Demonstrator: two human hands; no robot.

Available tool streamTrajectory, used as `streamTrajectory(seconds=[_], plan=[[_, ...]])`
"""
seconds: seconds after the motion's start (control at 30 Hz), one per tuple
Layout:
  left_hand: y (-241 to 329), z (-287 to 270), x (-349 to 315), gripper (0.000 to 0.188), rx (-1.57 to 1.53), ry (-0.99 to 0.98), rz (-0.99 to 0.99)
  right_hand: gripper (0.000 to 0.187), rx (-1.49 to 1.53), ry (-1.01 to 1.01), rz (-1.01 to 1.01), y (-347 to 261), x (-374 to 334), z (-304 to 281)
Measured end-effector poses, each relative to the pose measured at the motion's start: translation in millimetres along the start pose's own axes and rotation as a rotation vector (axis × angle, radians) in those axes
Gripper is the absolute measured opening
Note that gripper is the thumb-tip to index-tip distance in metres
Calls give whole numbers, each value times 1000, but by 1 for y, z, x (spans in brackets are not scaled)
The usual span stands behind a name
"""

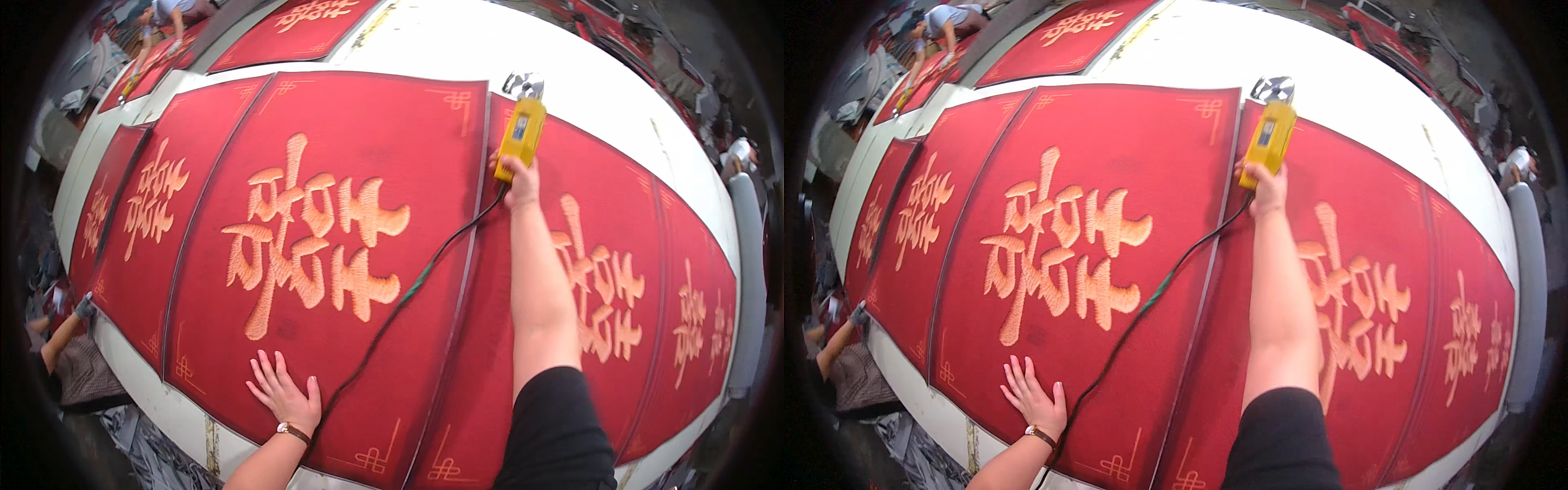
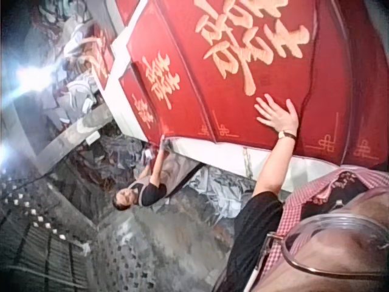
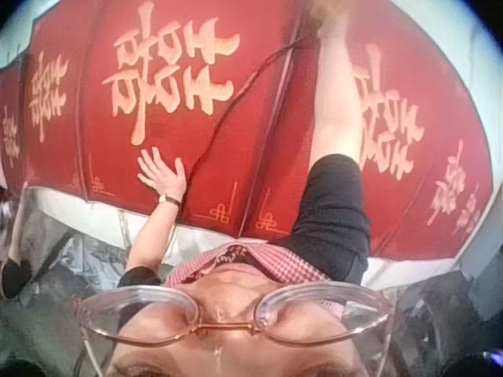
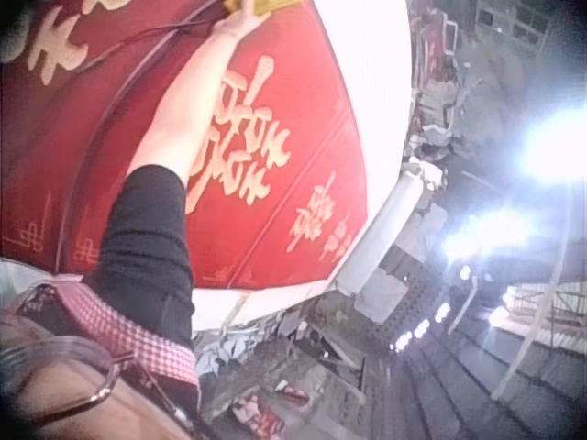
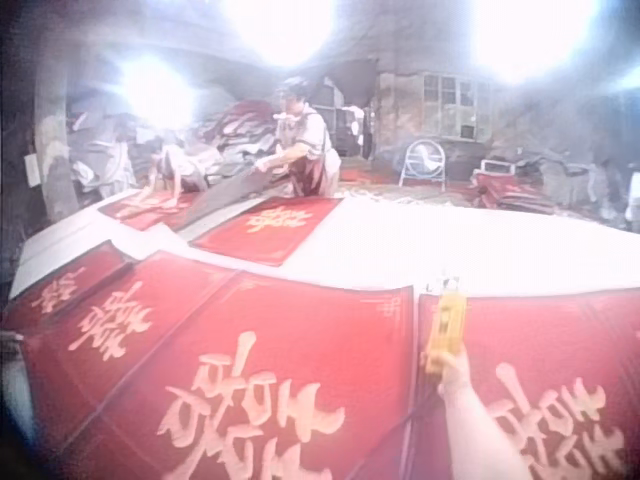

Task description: The person uses a powered fabric cutter to trim excess white border material from around red fabric mats featuring gold characters, then cuts between individual mats to separate them on a large workspace.

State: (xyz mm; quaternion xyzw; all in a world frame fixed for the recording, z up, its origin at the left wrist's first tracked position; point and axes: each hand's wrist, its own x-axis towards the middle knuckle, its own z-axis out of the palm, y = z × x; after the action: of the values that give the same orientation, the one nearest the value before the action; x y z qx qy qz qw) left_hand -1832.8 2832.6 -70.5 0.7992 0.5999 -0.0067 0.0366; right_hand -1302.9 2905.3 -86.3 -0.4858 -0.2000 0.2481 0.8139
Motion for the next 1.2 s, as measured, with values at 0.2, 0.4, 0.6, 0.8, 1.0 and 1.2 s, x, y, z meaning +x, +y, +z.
streamTrajectory(seconds=[0.2, 0.4, 0.6, 0.8, 1.0, 1.2], plan=[[11, 15, 0, 73, 20, 49, -30, 54, 165, -69, 407, -78, -246, -56], [-3, 27, 5, 62, 137, 97, -66, 64, 126, 147, 623, -177, -510, -90], [27, 22, -16, 55, 324, 165, 27, 58, 56, 417, 656, -279, -697, -130], [181, 23, -211, 59, -293, 178, 736, 52, -29, 541, 568, -331, -789, -197], [327, 22, -411, 62, -337, -184, 574, 56, -105, 638, 583, -384, -822, -285], [351, 26, -430, 61, -16, -2, 413, 63, -378, 579, 623, -416, -831, -361]])
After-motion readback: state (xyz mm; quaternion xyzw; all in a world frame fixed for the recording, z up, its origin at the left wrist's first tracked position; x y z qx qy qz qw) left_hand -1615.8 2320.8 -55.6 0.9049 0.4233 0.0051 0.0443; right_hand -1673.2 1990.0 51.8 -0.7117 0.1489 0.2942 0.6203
